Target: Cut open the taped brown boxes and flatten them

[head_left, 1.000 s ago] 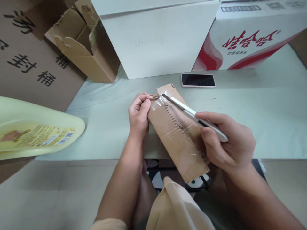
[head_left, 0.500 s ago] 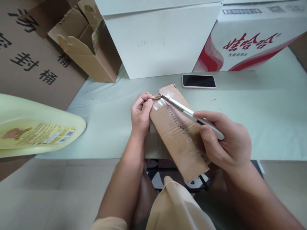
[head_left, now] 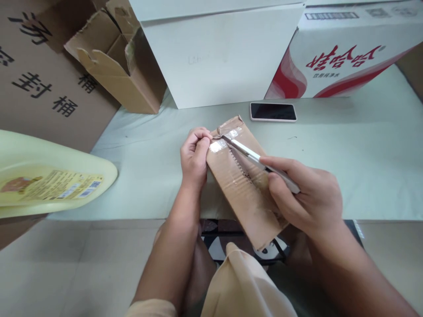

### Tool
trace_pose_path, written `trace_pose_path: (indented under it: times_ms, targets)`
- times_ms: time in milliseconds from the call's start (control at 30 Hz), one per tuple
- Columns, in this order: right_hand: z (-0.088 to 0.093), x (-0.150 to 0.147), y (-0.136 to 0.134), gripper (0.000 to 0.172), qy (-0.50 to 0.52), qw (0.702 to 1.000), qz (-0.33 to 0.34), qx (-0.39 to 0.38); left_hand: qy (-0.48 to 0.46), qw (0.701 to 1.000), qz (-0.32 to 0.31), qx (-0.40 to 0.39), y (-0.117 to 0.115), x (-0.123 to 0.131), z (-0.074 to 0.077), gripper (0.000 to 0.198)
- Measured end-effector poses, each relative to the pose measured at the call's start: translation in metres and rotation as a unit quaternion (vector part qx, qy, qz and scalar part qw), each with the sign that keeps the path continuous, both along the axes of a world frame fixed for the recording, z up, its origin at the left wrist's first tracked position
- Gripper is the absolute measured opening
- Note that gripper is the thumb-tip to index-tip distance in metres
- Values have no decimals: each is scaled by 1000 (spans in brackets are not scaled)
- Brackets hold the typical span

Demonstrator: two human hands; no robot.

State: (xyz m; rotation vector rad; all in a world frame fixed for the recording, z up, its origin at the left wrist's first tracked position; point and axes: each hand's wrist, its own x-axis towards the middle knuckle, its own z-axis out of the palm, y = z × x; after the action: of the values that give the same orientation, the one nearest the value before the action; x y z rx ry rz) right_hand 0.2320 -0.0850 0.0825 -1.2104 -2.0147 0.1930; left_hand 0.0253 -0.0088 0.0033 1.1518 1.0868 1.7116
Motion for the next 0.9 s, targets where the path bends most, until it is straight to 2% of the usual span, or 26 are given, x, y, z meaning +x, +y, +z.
trace_pose_path:
  times_ms: [100, 200, 333, 433, 533, 667, 900]
  targets:
    - [-2, 0, 0, 24, 8, 1000, -4, 9, 10, 1000, 4, 6, -1, 0, -2, 21]
    - [-7, 1, -4, 23, 31, 996, -40, 70, 36, 999, 0, 11, -3, -2, -4, 26]
    - [-14, 3, -8, 23, 36, 987, -72, 137, 165, 982, 38, 80, -3, -8, 2, 42]
    - [-13, 4, -6, 23, 27, 990, -51, 129, 218, 968, 71, 103, -3, -11, 11, 41]
    - [-8, 4, -2, 26, 16, 995, -15, 95, 194, 978, 45, 70, -2, -12, 17, 34]
    - [-3, 4, -1, 25, 8, 997, 6, 72, 166, 986, 7, 30, -1, -10, 17, 27]
    - [0, 5, 1, 25, 2, 998, 35, 59, 166, 985, -11, 38, -3, -14, 15, 29]
